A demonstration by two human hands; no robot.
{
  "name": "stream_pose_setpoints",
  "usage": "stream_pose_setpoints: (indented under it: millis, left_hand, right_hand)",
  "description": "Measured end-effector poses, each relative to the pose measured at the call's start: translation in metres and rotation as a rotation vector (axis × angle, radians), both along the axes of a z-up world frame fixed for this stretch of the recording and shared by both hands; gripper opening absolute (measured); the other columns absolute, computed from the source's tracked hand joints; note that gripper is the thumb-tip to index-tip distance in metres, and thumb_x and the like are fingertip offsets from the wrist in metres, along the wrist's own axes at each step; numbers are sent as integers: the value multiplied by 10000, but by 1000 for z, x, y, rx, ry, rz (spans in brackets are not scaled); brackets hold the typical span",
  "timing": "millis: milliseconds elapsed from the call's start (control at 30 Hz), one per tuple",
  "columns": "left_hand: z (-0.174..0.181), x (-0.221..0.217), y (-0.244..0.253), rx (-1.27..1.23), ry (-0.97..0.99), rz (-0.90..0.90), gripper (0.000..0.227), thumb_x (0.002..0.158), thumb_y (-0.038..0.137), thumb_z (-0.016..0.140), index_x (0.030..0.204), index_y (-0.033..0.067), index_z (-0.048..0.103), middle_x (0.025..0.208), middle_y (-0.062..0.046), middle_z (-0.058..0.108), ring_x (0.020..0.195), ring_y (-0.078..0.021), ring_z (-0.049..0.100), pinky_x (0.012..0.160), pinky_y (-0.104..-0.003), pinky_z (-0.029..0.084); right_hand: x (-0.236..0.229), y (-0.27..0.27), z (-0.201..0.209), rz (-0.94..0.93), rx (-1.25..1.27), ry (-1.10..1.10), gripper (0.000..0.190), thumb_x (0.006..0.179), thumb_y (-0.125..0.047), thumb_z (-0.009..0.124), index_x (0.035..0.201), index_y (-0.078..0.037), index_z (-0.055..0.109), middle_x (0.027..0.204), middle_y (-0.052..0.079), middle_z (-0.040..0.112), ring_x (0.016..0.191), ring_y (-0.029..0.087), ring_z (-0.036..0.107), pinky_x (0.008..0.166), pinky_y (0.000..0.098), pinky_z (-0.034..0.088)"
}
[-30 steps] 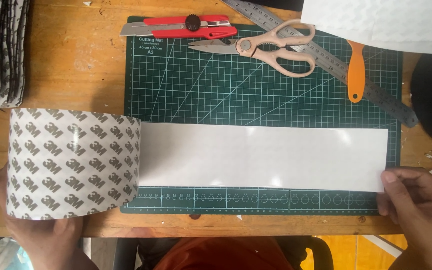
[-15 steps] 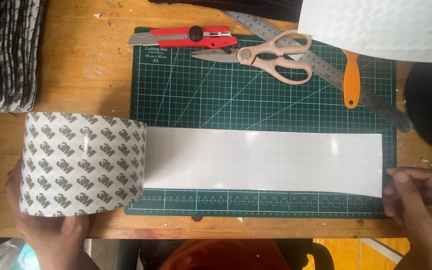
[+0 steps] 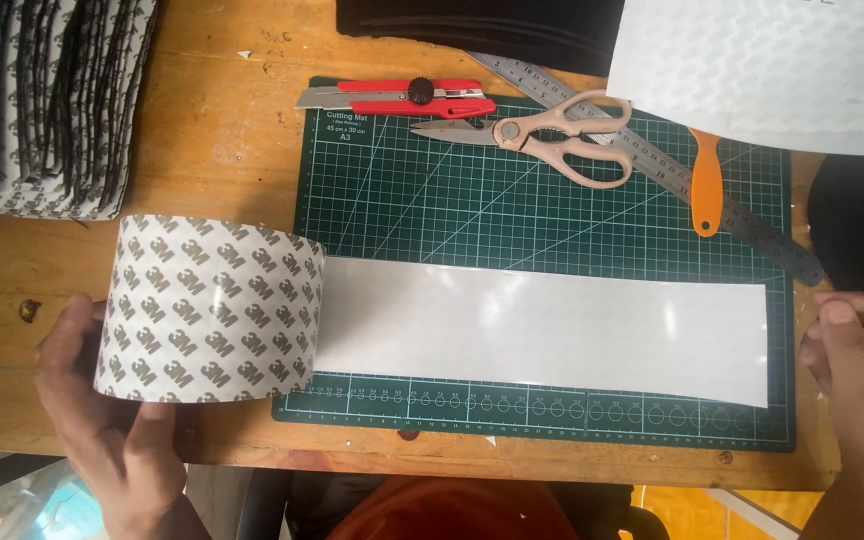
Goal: The person places a rectangular piece of double-sided adhesive tape onto a black foam pad and presses it down. They then use a plastic scraper to smooth the tape and remove air bubbles. Finally, the person unrolls a strip of adhesive tape from a roll and lays it flat on the cutting mat.
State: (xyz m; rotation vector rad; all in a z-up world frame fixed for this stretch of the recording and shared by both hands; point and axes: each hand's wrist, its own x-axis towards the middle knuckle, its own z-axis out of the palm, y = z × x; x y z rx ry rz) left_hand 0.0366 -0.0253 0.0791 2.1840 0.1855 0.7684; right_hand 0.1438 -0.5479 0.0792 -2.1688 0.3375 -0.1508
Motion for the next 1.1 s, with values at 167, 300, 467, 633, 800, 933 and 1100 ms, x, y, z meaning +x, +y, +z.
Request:
stream_pose_setpoints:
  millis: [167, 300, 467, 633, 800, 933, 1100]
  left_hand:
    - [-15, 5, 13, -359, -57, 239, 943, 1025, 775, 327, 1515, -16, 481, 1254, -148, 525, 1216, -235, 507, 1080, -331, 408]
    - [7, 9, 3, -206, 118, 288, 889, 1142, 657, 207, 1529, -91, 493, 1235, -192, 510, 1164, -274, 496, 1005, -353, 400]
    - [5, 13, 13, -71, 38, 238, 753, 1266, 467, 218, 1492, -214, 449, 1253, -365, 556, 1195, -417, 544, 1054, -469, 454]
    - [-8, 8, 20, -5, -46, 229, 692, 1320, 409, 255, 1490, -231, 456, 1261, -363, 543, 1153, -419, 554, 1015, -474, 478]
    - [-22, 3, 31, -30, -72, 337, 569, 1310, 330, 412, 1462, -217, 454, 756, -176, 412, 680, -228, 417, 709, -337, 325]
    - [-22, 0, 29, -20, -15, 351, 478, 1329, 332, 483, 1418, -127, 582, 1133, -189, 562, 896, -216, 478, 801, -319, 393]
    - [-8, 4, 19, 36, 64, 326, 523, 1345, 332, 441, 1448, -157, 597, 1023, -225, 616, 958, -303, 613, 904, -382, 451]
  right_hand:
    - [4, 0, 1, 27, -81, -14, 195, 1331, -247, 515, 1364, -58, 553, 968, 65, 553, 817, 108, 497, 750, 243, 402]
    - [1, 3, 12, 73, -199, -22, 175, 1356, -184, 503, 1382, -21, 562, 1002, 92, 561, 817, 159, 496, 749, 303, 407]
    - [-2, 1, 9, 31, -190, -44, 172, 1368, -173, 482, 1393, -23, 561, 975, 88, 551, 793, 142, 476, 752, 286, 385]
    - [-5, -12, 4, 87, -267, -83, 243, 1393, -175, 448, 1475, 39, 530, 1018, 128, 554, 861, 182, 487, 818, 318, 397]
    - [-6, -2, 10, 127, -322, -133, 272, 1402, -147, 454, 1521, 90, 518, 1109, 175, 571, 974, 234, 530, 925, 352, 407]
    - [-6, 1, 8, 84, -316, -126, 224, 1399, -118, 458, 1502, 61, 543, 1145, 141, 595, 1058, 213, 582, 1008, 340, 434]
    - [-5, 11, 19, 79, -294, -115, 189, 1379, -126, 481, 1478, 20, 550, 1163, 136, 597, 1097, 205, 579, 1029, 333, 432]
